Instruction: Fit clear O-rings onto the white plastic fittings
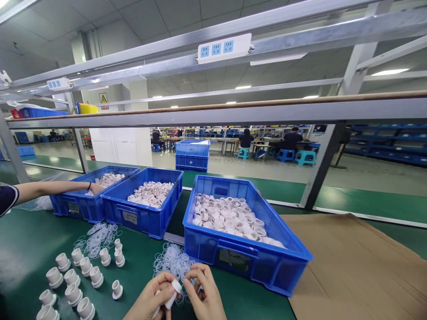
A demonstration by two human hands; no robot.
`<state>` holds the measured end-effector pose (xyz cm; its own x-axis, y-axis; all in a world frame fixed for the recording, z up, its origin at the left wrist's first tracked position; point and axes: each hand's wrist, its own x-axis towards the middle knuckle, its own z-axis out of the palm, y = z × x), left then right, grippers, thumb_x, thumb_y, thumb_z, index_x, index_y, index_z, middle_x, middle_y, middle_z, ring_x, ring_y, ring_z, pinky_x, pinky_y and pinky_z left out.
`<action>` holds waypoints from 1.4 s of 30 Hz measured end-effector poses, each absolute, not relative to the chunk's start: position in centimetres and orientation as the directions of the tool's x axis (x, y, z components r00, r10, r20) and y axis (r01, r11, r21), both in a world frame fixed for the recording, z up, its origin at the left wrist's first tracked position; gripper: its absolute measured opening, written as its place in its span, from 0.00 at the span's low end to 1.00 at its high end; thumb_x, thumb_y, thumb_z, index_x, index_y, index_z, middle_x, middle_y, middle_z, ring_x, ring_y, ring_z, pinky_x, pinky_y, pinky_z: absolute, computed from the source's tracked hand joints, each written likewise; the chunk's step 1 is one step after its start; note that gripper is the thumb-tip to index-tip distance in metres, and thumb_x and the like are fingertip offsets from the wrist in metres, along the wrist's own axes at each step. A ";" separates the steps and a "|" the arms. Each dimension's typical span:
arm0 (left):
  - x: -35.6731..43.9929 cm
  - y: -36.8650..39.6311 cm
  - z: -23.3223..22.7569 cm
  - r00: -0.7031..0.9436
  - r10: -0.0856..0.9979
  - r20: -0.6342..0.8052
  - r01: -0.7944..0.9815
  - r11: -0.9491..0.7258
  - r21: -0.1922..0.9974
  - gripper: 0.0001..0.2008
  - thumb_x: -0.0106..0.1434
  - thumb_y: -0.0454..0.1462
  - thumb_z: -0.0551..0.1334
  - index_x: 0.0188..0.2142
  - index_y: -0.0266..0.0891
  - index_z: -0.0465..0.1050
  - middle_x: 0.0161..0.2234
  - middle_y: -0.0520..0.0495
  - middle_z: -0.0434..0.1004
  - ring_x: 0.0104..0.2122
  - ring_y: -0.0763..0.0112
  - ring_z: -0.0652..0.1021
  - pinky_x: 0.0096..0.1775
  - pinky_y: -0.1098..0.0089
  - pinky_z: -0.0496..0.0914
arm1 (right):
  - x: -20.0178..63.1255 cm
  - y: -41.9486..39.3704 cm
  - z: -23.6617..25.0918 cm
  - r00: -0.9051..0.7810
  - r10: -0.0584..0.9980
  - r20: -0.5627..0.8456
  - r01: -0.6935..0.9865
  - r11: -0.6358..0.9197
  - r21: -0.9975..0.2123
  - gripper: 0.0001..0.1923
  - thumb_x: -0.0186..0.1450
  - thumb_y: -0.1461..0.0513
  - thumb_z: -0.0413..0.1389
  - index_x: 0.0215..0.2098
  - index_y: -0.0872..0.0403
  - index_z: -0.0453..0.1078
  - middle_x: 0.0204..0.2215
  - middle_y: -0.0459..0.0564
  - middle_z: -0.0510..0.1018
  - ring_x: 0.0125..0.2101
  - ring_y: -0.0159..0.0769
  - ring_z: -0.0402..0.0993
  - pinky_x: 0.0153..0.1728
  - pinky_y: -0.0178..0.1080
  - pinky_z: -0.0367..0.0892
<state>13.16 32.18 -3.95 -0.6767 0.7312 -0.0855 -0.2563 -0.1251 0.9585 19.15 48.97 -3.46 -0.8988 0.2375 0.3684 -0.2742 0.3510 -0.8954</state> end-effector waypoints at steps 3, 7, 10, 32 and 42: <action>13.6 32.2 -3.5 -0.683 0.728 -0.057 -0.218 -0.129 0.967 0.30 0.52 0.57 0.67 0.41 0.38 0.60 0.32 0.51 0.74 0.13 0.87 0.66 0.15 0.80 0.52 | 19.0 49.0 -3.9 -0.910 0.186 0.370 -0.300 0.320 -0.898 0.17 0.66 0.47 0.54 0.31 0.51 0.71 0.37 0.49 0.67 0.29 0.34 0.67 0.25 0.33 0.63; 13.9 32.4 -3.3 -0.711 0.702 -0.036 -0.209 -0.161 0.965 0.36 0.50 0.55 0.69 0.49 0.39 0.60 0.27 0.56 0.69 0.16 0.84 0.65 0.18 0.78 0.61 | 18.8 49.0 -4.2 -0.935 0.110 0.336 -0.292 0.296 -0.910 0.17 0.67 0.47 0.54 0.31 0.52 0.70 0.33 0.47 0.68 0.28 0.33 0.67 0.25 0.33 0.63; 13.8 32.5 -3.3 -0.716 0.697 -0.039 -0.213 -0.164 0.963 0.41 0.49 0.56 0.70 0.55 0.38 0.58 0.28 0.55 0.70 0.18 0.83 0.65 0.18 0.79 0.61 | 18.7 49.0 -4.2 -0.943 0.109 0.313 -0.272 0.287 -0.919 0.19 0.66 0.46 0.55 0.29 0.52 0.69 0.31 0.46 0.68 0.28 0.34 0.66 0.26 0.33 0.62; 13.6 32.5 -4.3 -0.783 0.618 -0.067 -0.190 -0.136 0.972 0.30 0.52 0.56 0.67 0.41 0.35 0.66 0.24 0.58 0.67 0.11 0.89 0.58 0.14 0.78 0.45 | 19.1 50.1 -2.7 -0.962 -0.055 0.266 -0.261 0.451 -0.853 0.20 0.67 0.47 0.52 0.28 0.52 0.69 0.27 0.45 0.67 0.28 0.35 0.63 0.29 0.35 0.55; 13.7 32.2 -4.0 -0.716 0.697 -0.044 -0.181 -0.124 0.976 0.28 0.53 0.57 0.66 0.37 0.37 0.63 0.21 0.60 0.66 0.10 0.90 0.55 0.13 0.78 0.43 | 19.1 50.3 -2.6 -0.986 -0.073 0.148 -0.162 0.259 -0.952 0.22 0.62 0.43 0.58 0.32 0.53 0.69 0.29 0.45 0.69 0.29 0.34 0.63 0.30 0.35 0.57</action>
